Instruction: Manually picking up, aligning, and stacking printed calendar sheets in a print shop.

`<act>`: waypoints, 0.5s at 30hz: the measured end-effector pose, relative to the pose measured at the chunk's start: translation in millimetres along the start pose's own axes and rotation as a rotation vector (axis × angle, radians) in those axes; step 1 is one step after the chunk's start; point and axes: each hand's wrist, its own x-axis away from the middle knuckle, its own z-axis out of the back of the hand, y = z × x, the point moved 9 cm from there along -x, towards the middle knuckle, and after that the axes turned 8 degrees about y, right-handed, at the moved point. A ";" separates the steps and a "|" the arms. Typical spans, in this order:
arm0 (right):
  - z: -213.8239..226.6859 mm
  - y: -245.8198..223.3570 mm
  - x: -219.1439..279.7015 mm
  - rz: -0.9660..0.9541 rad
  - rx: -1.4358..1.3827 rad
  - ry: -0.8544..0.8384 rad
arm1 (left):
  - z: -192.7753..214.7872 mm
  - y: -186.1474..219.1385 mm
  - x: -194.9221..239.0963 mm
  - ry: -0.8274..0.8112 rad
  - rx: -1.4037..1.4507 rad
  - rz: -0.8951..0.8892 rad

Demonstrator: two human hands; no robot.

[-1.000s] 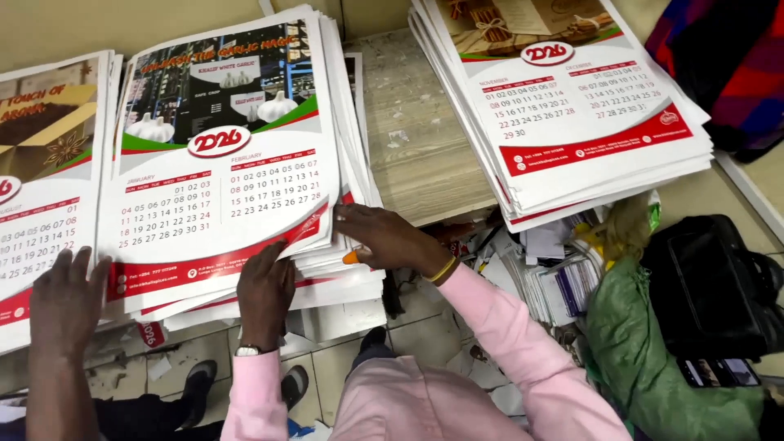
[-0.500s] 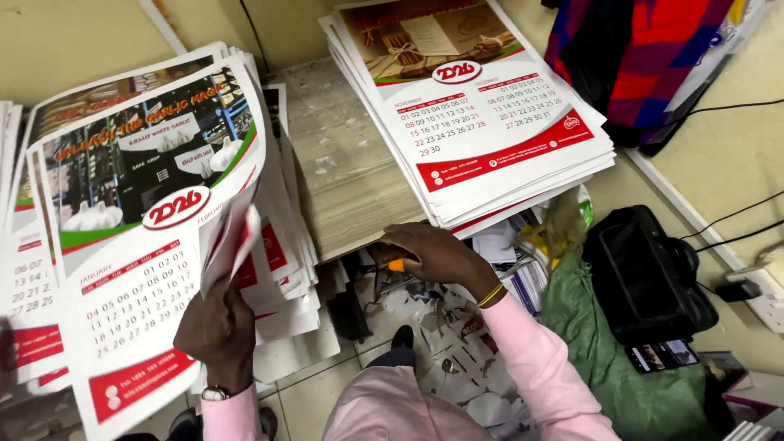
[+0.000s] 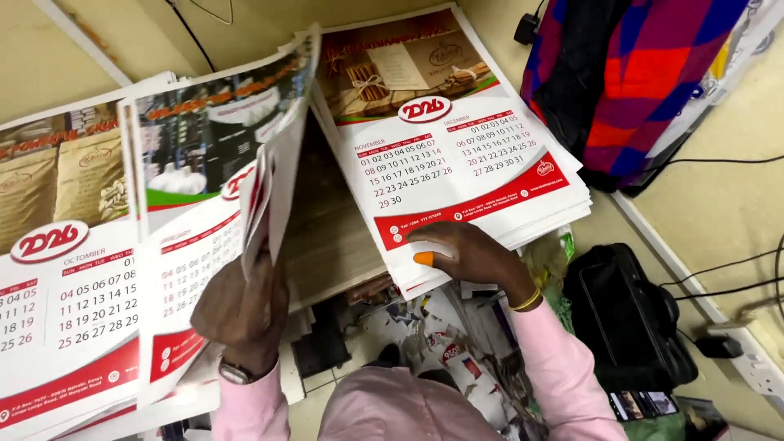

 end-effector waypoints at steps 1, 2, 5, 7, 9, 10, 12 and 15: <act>4.0 9.8 -0.4 0.009 0.002 -0.001 | -16.0 1.6 19.8 0.004 -0.008 -0.004; 6.6 22.9 -0.2 -0.005 0.083 -0.017 | -31.2 4.3 39.6 0.016 0.019 -0.016; 0.7 66.7 6.7 -0.014 0.315 -0.110 | -80.3 42.1 66.2 -0.042 0.117 0.004; 3.7 76.5 11.7 -0.002 0.476 -0.173 | -111.2 79.5 63.5 -0.096 0.193 0.034; 15.1 58.4 21.6 0.020 0.334 -0.221 | -136.5 124.3 51.5 -0.164 0.201 0.055; 23.0 75.4 20.5 0.022 0.332 -0.234 | -147.8 135.7 59.9 -0.169 0.193 0.063; 40.0 108.3 20.3 0.034 0.373 -0.224 | -184.2 161.0 84.3 -0.379 0.230 0.102; 96.9 184.7 25.8 -0.032 0.394 -0.123 | -228.8 189.2 114.4 -0.439 0.209 0.178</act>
